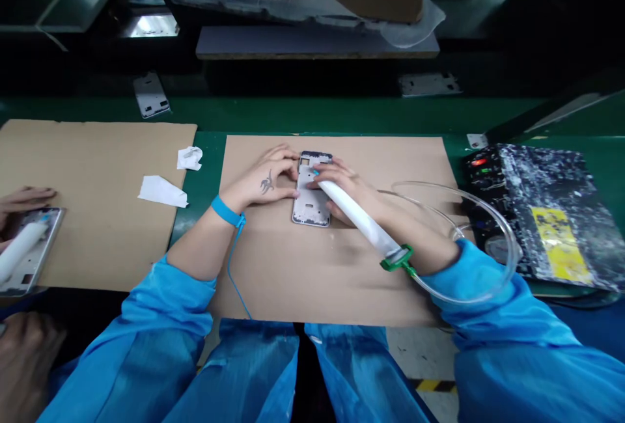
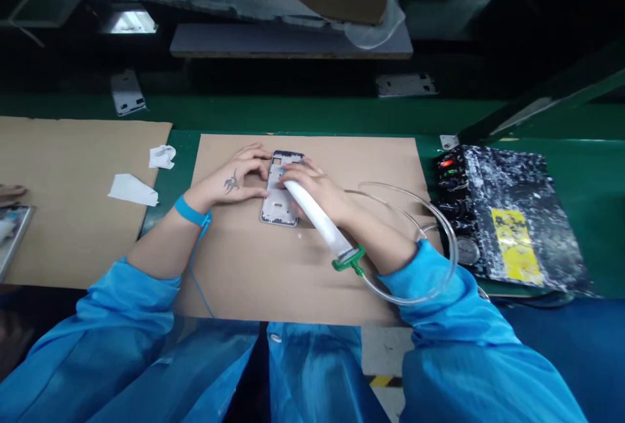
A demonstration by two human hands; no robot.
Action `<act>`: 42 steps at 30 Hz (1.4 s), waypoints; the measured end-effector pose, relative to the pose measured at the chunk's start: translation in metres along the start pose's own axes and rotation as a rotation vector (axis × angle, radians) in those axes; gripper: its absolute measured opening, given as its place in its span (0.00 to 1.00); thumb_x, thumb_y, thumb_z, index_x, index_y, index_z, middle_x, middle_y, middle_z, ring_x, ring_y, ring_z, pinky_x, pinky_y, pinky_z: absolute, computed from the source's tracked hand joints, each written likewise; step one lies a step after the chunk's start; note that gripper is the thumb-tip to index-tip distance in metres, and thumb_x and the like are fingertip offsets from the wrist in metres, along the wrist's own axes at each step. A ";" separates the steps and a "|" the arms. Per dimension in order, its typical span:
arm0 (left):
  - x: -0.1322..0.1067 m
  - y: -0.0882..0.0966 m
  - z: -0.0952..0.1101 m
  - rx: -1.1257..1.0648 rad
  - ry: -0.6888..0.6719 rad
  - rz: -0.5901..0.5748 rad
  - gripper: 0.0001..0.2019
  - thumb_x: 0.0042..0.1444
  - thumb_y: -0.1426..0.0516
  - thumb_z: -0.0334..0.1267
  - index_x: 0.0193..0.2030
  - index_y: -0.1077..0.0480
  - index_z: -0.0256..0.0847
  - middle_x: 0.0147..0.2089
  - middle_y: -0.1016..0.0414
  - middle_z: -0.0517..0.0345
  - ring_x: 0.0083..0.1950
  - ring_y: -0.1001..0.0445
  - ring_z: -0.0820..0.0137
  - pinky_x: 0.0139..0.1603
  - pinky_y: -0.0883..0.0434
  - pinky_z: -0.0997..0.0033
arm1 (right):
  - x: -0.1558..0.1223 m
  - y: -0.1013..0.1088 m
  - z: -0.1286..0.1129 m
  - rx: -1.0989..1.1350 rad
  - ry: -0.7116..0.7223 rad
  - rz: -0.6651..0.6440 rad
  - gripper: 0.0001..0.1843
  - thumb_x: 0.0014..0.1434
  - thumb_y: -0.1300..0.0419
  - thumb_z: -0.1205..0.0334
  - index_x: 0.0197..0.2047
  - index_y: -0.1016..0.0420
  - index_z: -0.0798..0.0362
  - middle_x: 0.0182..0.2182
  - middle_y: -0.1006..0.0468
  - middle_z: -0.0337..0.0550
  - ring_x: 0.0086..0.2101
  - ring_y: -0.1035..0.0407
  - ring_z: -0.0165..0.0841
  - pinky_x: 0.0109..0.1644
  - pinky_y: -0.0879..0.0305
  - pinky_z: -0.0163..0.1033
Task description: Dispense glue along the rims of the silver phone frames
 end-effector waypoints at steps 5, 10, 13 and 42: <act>0.004 -0.008 -0.004 0.058 0.073 0.137 0.44 0.60 0.28 0.66 0.74 0.28 0.43 0.80 0.30 0.36 0.87 0.40 0.40 0.88 0.41 0.32 | -0.001 -0.013 -0.015 0.112 0.063 0.006 0.27 0.74 0.41 0.43 0.70 0.32 0.43 0.57 0.10 0.47 0.74 0.27 0.52 0.85 0.43 0.73; 0.004 -0.009 0.008 0.142 0.073 0.018 0.36 0.56 0.25 0.68 0.61 0.18 0.46 0.84 0.35 0.39 0.91 0.52 0.31 0.89 0.50 0.26 | -0.005 -0.002 -0.014 0.261 -0.246 0.388 0.36 0.71 0.41 0.24 0.66 0.22 0.42 0.42 0.10 0.48 0.48 0.12 0.53 0.63 0.17 0.67; 0.005 -0.010 0.013 0.104 0.016 0.009 0.28 0.52 0.22 0.62 0.47 0.21 0.44 0.80 0.30 0.40 0.90 0.48 0.34 0.89 0.46 0.28 | -0.007 0.006 -0.009 0.368 -0.495 0.497 0.33 0.69 0.36 0.24 0.60 0.18 0.40 0.34 0.14 0.43 0.28 0.19 0.43 0.38 0.17 0.55; 0.013 -0.027 0.011 0.002 -0.038 0.037 0.33 0.45 0.22 0.68 0.39 0.27 0.45 0.78 0.29 0.41 0.89 0.49 0.29 0.89 0.50 0.23 | 0.012 -0.010 -0.030 0.396 -0.488 0.295 0.25 0.59 0.20 0.35 0.43 0.19 0.45 0.35 0.15 0.42 0.32 0.24 0.36 0.34 0.27 0.43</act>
Point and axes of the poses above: each hand's wrist, its own x-axis towards the middle knuckle, its own y-axis out of the back of the hand, z = x × y, the point moved 2 cm from there along x, towards the middle knuckle
